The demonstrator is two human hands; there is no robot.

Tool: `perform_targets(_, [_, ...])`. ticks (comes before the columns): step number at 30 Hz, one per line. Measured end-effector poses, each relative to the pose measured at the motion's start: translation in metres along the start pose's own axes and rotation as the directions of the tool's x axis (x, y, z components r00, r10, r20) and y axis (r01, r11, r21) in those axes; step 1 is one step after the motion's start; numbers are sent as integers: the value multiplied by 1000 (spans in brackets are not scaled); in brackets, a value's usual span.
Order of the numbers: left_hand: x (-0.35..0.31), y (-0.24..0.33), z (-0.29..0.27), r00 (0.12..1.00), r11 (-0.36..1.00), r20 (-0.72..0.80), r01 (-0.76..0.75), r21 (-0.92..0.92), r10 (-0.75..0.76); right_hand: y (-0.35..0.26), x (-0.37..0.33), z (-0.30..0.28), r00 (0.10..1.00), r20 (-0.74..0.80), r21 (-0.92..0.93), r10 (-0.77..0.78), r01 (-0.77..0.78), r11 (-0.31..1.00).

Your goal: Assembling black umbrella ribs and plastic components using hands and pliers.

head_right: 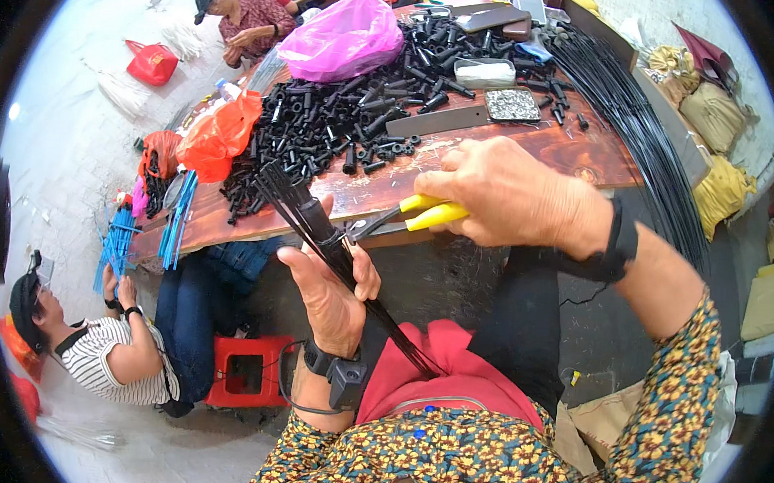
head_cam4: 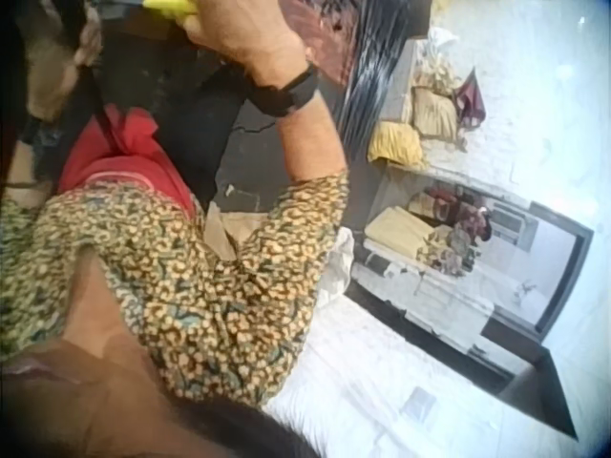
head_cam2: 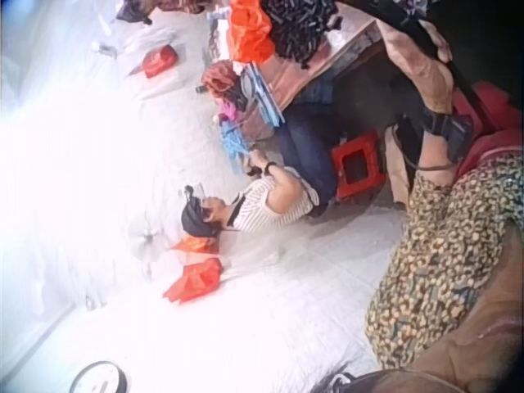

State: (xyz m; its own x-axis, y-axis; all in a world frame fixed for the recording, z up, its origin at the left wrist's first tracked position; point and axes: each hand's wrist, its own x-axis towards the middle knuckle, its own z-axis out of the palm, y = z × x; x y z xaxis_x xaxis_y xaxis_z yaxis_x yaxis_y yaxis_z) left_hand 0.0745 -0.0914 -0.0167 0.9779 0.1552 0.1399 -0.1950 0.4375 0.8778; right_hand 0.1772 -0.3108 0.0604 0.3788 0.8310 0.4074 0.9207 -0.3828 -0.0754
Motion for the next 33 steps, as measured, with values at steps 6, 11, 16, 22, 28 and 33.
perform_targets(6, [-8, 11, 18, 993, 994, 104, 43, 96, -53, 4, -17, 10, 461, 806, 496, -371, -869, -2])
perform_targets(11, [-4, 8, 12, 979, 993, 164, 119, 25, -121, -7, -19, -1, 704, 709, 600, -37, -576, 555])
perform_targets(16, [-3, 5, 14, 998, 995, 27, 57, 83, -60, -48, -22, -24, 993, -41, -300, 108, -115, 947])
perform_targets(22, [-5, 4, 19, 993, 999, 114, 38, -35, -33, -23, -35, -3, 564, 804, 539, -189, -825, -171])
perform_targets(28, [-6, 12, 17, 992, 992, 55, 111, 53, -113, -52, -23, -19, 958, 222, -85, 179, -164, 983])
perform_targets(33, [-7, 13, 24, 997, 998, 58, 49, 30, -51, -43, -24, -21, 922, 298, 276, 247, -331, 902])
